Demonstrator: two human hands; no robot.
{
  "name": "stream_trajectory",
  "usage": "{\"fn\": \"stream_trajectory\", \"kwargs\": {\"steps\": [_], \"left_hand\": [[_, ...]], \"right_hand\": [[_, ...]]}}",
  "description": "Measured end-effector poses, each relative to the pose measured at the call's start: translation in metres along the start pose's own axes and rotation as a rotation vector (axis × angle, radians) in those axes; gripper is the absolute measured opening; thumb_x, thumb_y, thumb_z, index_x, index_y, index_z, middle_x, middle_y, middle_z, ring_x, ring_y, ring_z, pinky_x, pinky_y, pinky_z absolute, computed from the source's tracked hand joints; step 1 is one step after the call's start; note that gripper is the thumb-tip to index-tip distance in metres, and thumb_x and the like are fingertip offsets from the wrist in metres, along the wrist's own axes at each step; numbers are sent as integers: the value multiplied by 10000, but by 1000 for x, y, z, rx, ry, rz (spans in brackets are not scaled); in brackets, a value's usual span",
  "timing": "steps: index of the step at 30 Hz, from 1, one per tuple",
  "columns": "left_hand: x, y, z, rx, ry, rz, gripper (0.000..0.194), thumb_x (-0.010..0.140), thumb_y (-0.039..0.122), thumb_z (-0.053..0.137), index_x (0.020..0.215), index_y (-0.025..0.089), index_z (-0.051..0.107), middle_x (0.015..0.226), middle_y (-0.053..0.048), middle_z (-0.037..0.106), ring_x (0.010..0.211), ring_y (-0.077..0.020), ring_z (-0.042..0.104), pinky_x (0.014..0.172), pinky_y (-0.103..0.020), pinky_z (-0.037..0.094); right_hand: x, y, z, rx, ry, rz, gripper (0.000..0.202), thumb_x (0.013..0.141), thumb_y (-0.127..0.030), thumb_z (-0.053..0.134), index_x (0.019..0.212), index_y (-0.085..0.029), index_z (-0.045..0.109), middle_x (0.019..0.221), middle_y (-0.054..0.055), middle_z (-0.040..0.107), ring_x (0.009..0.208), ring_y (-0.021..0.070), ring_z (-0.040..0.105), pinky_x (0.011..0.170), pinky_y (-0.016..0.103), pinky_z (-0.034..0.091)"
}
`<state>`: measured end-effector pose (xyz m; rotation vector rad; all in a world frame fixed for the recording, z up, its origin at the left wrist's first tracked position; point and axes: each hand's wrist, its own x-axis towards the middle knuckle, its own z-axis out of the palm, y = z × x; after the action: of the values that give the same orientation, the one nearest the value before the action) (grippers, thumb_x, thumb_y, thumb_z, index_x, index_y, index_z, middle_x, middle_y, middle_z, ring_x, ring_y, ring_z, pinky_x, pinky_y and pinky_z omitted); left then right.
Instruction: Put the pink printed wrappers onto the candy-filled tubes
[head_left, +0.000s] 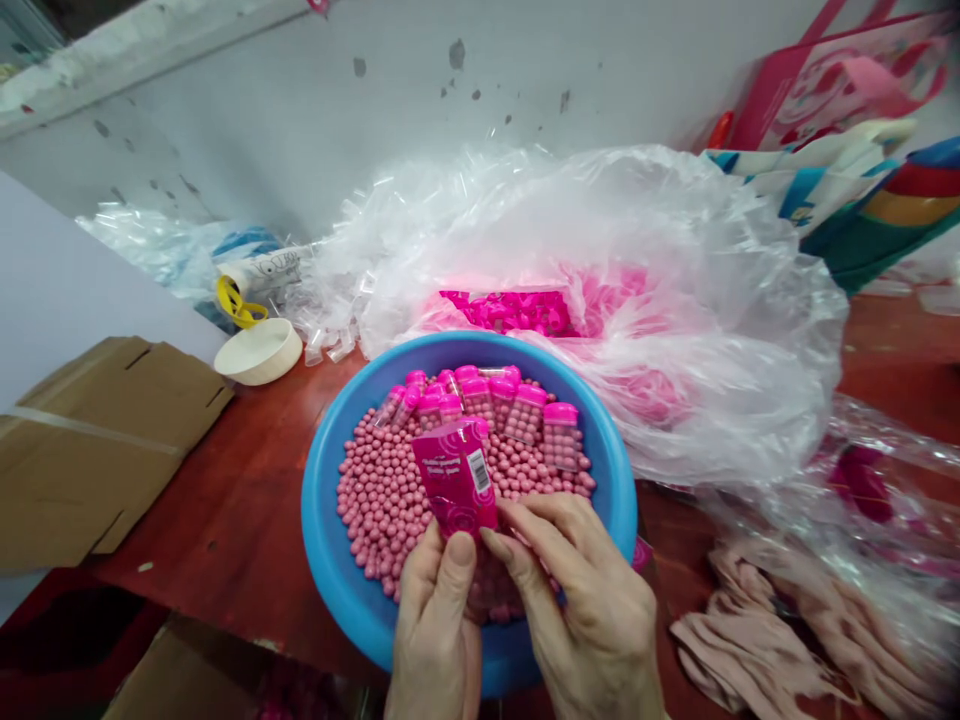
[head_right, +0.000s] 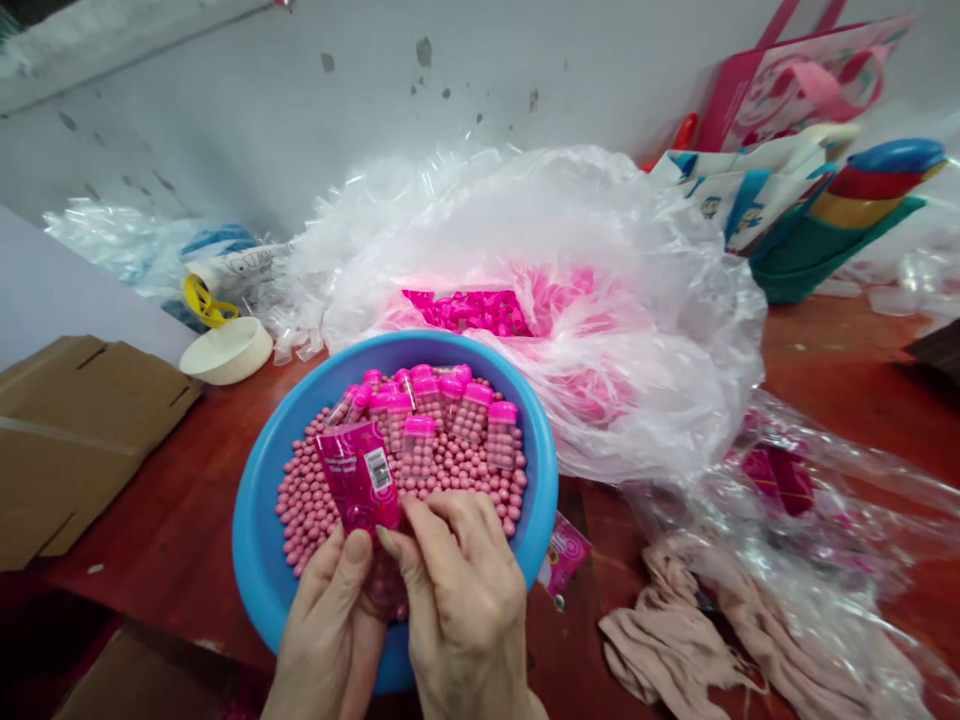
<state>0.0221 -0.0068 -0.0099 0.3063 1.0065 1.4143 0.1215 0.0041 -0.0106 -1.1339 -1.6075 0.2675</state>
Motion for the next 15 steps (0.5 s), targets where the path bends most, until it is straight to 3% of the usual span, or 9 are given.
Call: {"fn": "stream_trajectory", "kwargs": {"steps": [4, 7, 12, 15], "left_hand": [[0, -1, -4, 31, -61, -9, 76, 763, 290, 709, 747, 218, 726, 655, 16, 698, 617, -123, 657, 729, -254, 537], [-1, -1, -3, 51, -60, -14, 110, 757, 314, 709, 723, 210, 724, 542, 29, 615, 542, -119, 614, 654, -253, 541], [-2, -3, -2, 98, 62, 4, 183, 707, 346, 749, 831, 212, 740, 495, 55, 570, 417, -82, 494, 583, -237, 539], [-2, -3, -4, 68, 149, -23, 187, 667, 352, 780, 794, 228, 723, 673, 23, 703, 545, -113, 610, 617, -227, 543]], "right_hand": [[4, 1, 1, 49, 15, -8, 245, 831, -11, 538, 967, -182, 647, 807, 41, 641, 730, 150, 598, 621, 273, 518], [1, 4, 1, -44, 4, -125, 248, 832, 2, 513, 1005, -144, 613, 812, 70, 637, 762, 169, 584, 662, 311, 531], [2, 4, 7, -373, 4, -319, 190, 883, -48, 443, 962, -51, 616, 756, 129, 641, 794, 232, 581, 750, 401, 524], [8, 1, 9, -432, -15, -349, 283, 905, -39, 362, 820, -67, 630, 671, 116, 625, 719, 226, 579, 721, 387, 513]]}}
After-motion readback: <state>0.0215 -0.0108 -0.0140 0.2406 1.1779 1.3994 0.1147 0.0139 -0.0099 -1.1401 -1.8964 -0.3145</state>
